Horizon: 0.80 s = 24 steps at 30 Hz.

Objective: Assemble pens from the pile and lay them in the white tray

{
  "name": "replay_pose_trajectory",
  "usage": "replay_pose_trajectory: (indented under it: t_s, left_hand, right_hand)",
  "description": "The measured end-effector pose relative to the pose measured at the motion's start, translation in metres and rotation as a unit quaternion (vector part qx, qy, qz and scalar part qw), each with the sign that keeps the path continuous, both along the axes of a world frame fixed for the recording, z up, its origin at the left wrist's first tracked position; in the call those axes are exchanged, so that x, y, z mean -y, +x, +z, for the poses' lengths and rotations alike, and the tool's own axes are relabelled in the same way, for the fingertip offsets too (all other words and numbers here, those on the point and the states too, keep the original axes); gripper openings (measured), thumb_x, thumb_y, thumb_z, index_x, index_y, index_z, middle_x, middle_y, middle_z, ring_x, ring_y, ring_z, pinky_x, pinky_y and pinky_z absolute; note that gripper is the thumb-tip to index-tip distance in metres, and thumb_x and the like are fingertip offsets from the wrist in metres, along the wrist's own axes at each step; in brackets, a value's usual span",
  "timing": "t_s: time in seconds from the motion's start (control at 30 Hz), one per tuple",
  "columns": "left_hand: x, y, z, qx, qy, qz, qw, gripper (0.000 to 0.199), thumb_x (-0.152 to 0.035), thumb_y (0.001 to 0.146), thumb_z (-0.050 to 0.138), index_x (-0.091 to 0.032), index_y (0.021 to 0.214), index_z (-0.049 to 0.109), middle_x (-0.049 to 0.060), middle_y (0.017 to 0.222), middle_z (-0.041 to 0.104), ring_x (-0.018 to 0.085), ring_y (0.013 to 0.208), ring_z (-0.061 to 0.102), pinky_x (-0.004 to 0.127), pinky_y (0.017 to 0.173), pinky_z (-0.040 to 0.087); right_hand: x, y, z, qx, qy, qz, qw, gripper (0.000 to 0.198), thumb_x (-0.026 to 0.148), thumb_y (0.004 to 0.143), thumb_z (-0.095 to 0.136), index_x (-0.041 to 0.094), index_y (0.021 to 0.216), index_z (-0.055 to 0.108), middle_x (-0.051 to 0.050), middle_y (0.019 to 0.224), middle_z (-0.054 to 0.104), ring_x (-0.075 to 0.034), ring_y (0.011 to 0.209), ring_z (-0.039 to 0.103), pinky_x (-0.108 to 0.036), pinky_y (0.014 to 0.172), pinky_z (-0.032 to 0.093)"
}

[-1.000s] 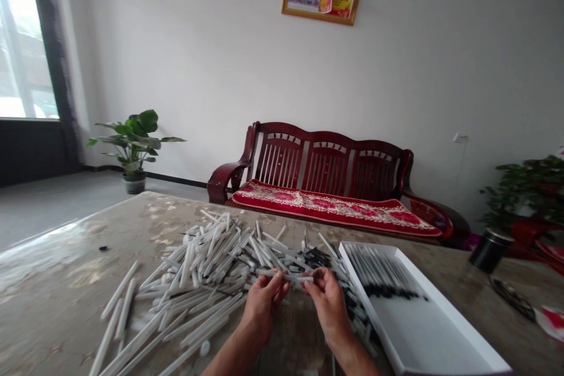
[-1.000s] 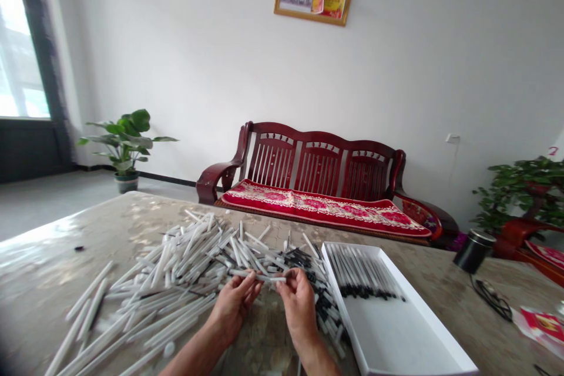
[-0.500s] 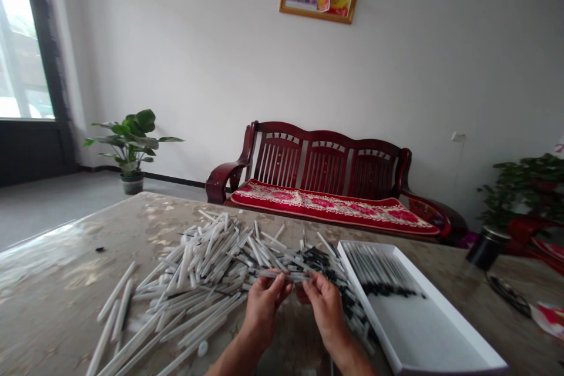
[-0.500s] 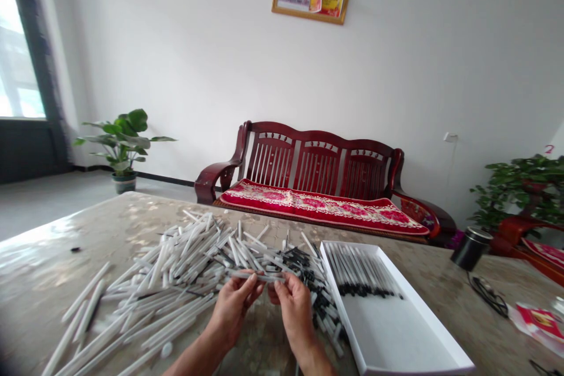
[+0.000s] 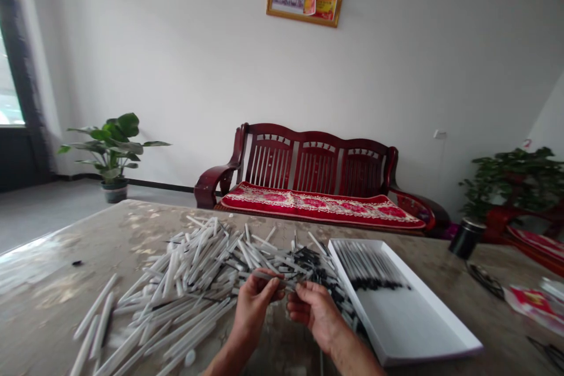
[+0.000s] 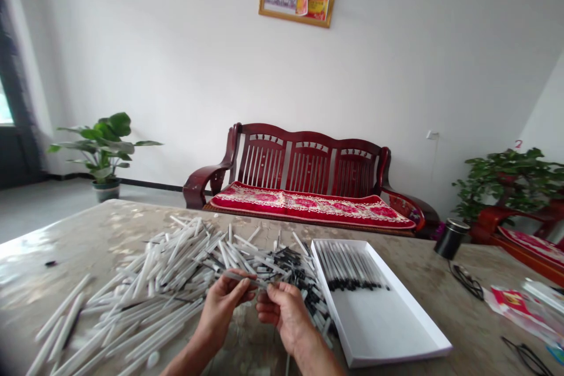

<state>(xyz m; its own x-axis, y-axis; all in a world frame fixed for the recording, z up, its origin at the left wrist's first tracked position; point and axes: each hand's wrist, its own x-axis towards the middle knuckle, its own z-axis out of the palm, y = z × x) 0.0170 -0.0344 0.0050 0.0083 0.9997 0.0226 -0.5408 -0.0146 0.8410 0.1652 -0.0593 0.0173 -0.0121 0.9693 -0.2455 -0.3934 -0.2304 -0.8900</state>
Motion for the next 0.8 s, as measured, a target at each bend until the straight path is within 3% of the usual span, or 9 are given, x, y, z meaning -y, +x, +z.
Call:
replay_pose_trajectory:
  t_s: [0.1, 0.17, 0.27, 0.37, 0.47, 0.6, 0.67, 0.8]
  left_hand:
    - [-0.002, -0.004, -0.002, 0.006, -0.042, 0.008, 0.999, 0.046, -0.041, 0.051, 0.089, -0.017, 0.081, 0.064, 0.006, 0.085, 0.077, 0.019, 0.071, 0.071, 0.026, 0.06, 0.055]
    - [-0.003, -0.006, -0.003, 0.009, -0.058, 0.005, 0.998, 0.047, -0.041, 0.05, 0.09, -0.018, 0.081, 0.064, 0.006, 0.087, 0.077, 0.02, 0.073, 0.071, 0.026, 0.06, 0.055]
    - [-0.002, -0.006, -0.003, 0.002, -0.059, -0.014, 0.998, 0.045, -0.041, 0.049, 0.09, -0.018, 0.079, 0.066, 0.005, 0.084, 0.076, 0.019, 0.072, 0.07, 0.025, 0.061, 0.054]
    - [0.0, -0.005, -0.001, -0.034, -0.047, -0.032, 0.998, 0.041, -0.041, 0.05, 0.089, -0.017, 0.076, 0.067, 0.004, 0.077, 0.074, 0.019, 0.07, 0.069, 0.024, 0.059, 0.053]
    - [0.002, -0.004, 0.001, -0.075, -0.046, -0.061, 0.994, 0.041, -0.04, 0.05, 0.089, -0.017, 0.076, 0.068, 0.003, 0.07, 0.071, 0.019, 0.067, 0.068, 0.024, 0.056, 0.051]
    - [0.002, -0.004, 0.001, -0.084, -0.061, -0.091, 0.99, 0.052, -0.037, 0.043, 0.092, -0.019, 0.085, 0.067, 0.003, 0.078, 0.072, 0.018, 0.065, 0.068, 0.026, 0.056, 0.052]
    - [0.001, -0.005, -0.001, -0.086, -0.061, -0.098, 0.99, 0.055, -0.038, 0.043, 0.092, -0.019, 0.087, 0.067, 0.004, 0.083, 0.073, 0.018, 0.066, 0.069, 0.026, 0.056, 0.052]
    - [-0.002, -0.006, -0.004, -0.106, -0.062, -0.095, 0.988, 0.048, -0.041, 0.046, 0.09, -0.018, 0.082, 0.067, 0.005, 0.081, 0.074, 0.017, 0.063, 0.068, 0.024, 0.054, 0.05]
  right_hand:
    - [-0.005, 0.003, 0.005, 0.102, 0.069, 0.022, 0.992, 0.045, 0.054, 0.066, 0.078, 0.016, 0.087, 0.067, -0.006, 0.077, 0.073, -0.018, 0.063, 0.067, -0.023, 0.05, 0.047]
    - [-0.008, 0.003, 0.01, 0.192, 0.131, 0.018, 0.972, 0.041, 0.053, 0.072, 0.072, 0.018, 0.094, 0.07, -0.003, 0.08, 0.073, -0.018, 0.066, 0.066, -0.022, 0.049, 0.044]
    - [-0.009, 0.004, 0.018, 0.32, 0.214, 0.044, 0.922, 0.021, 0.035, 0.078, 0.065, 0.021, 0.091, 0.074, 0.0, 0.075, 0.073, -0.018, 0.069, 0.065, -0.025, 0.059, 0.046]
    - [-0.006, 0.009, 0.024, 0.418, 0.265, 0.071, 0.866, 0.022, 0.019, 0.075, 0.06, 0.024, 0.088, 0.077, 0.002, 0.075, 0.074, -0.019, 0.075, 0.066, -0.026, 0.069, 0.047]
    - [-0.005, 0.02, 0.029, 0.478, 0.271, 0.082, 0.831, 0.024, 0.015, 0.071, 0.059, 0.025, 0.083, 0.078, 0.002, 0.076, 0.076, -0.019, 0.073, 0.067, -0.025, 0.067, 0.045]
    - [-0.015, 0.049, 0.035, 0.503, 0.268, 0.074, 0.818, 0.021, 0.016, 0.07, 0.06, 0.024, 0.081, 0.076, 0.001, 0.078, 0.076, -0.019, 0.075, 0.067, -0.024, 0.067, 0.045]
    - [-0.023, 0.073, 0.039, 0.52, 0.253, 0.056, 0.814, 0.02, 0.016, 0.071, 0.058, 0.022, 0.082, 0.074, 0.001, 0.079, 0.075, -0.018, 0.076, 0.066, -0.024, 0.068, 0.046]
    - [-0.033, 0.138, 0.049, 0.596, 0.215, 0.014, 0.773, 0.021, 0.012, 0.067, 0.054, 0.019, 0.08, 0.07, 0.001, 0.075, 0.072, -0.018, 0.074, 0.064, -0.024, 0.067, 0.045]
